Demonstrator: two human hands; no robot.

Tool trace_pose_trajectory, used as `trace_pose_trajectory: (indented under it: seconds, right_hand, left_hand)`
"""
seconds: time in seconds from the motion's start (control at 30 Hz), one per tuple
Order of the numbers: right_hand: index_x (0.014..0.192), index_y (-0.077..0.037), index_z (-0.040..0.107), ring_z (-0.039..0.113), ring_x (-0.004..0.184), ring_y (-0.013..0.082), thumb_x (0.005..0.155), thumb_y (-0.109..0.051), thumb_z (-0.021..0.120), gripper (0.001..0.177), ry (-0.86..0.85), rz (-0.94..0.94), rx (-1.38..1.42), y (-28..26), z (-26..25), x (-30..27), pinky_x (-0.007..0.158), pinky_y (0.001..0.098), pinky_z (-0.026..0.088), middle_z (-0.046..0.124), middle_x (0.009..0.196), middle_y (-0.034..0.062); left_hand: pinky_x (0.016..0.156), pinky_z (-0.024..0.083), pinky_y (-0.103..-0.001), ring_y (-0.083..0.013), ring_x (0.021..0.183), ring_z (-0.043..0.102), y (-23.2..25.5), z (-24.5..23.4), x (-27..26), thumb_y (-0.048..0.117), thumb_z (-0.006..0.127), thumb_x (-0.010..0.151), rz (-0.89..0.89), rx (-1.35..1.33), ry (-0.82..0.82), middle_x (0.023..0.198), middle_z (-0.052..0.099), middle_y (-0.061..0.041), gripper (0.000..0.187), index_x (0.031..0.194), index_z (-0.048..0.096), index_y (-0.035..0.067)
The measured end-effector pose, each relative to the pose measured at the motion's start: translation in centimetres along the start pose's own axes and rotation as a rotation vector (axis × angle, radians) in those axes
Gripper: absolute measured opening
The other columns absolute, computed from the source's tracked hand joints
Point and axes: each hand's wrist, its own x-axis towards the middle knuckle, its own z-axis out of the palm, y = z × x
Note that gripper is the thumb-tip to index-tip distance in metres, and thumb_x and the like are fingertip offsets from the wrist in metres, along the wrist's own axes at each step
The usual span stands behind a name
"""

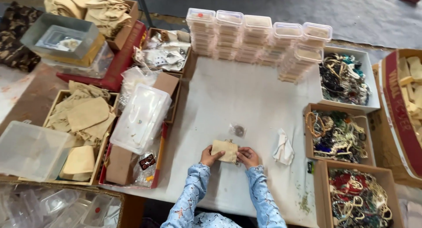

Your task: Sorting small jewelry items into plastic bags and placing them into cloth pouches at a workshop table.

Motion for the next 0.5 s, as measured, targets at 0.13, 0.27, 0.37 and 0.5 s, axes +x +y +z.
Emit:
trace_pose_trajectory:
  seconds: [0.13, 0.27, 0.37, 0.5]
  right_hand:
    - [0.105, -0.004, 0.065, 0.071, 0.082, 0.0171, 0.084, 0.000, 0.079, 0.026, 0.029, -0.020, -0.008, 0.0, -0.3, -0.2, 0.069, 0.0323, 0.061, 0.074, 0.095, 0.0078]
    - [0.101, -0.005, 0.063, 0.071, 0.078, 0.0157, 0.084, -0.001, 0.080, 0.024, 0.049, -0.027, -0.009, -0.1, 0.3, -0.6, 0.065, 0.0309, 0.060, 0.074, 0.091, 0.0071]
    - [0.101, -0.006, 0.063, 0.071, 0.077, 0.0145, 0.085, -0.002, 0.080, 0.023, 0.053, -0.034, -0.009, -0.3, 0.1, -0.4, 0.065, 0.0305, 0.061, 0.074, 0.090, 0.0064]
    - [0.102, -0.006, 0.063, 0.070, 0.076, 0.0140, 0.087, -0.005, 0.079, 0.021, 0.056, -0.026, 0.002, -0.4, 0.3, -0.4, 0.065, 0.0295, 0.060, 0.074, 0.089, 0.0062]
  left_hand:
    - [0.088, 0.058, -0.029, -0.0152, 0.097, 0.072, 0.2, 0.2, -0.6, 0.020, 0.089, 0.078, 0.023, -0.034, -0.007, 0.110, 0.077, -0.010, 0.052, 0.119, 0.068, -0.004]
    - [0.087, 0.057, -0.029, -0.0144, 0.094, 0.072, 1.1, 0.5, -1.2, 0.023, 0.088, 0.080, -0.014, -0.062, -0.013, 0.108, 0.077, -0.010, 0.049, 0.117, 0.070, -0.003]
    - [0.084, 0.057, -0.029, -0.0139, 0.091, 0.071, 1.1, 0.8, -1.1, 0.025, 0.087, 0.081, -0.018, -0.042, 0.001, 0.105, 0.078, -0.010, 0.047, 0.114, 0.072, -0.003]
    - [0.077, 0.057, -0.027, -0.0129, 0.085, 0.070, 1.6, 1.1, -1.3, 0.029, 0.087, 0.082, -0.036, 0.038, 0.043, 0.098, 0.079, -0.009, 0.044, 0.111, 0.076, -0.003]
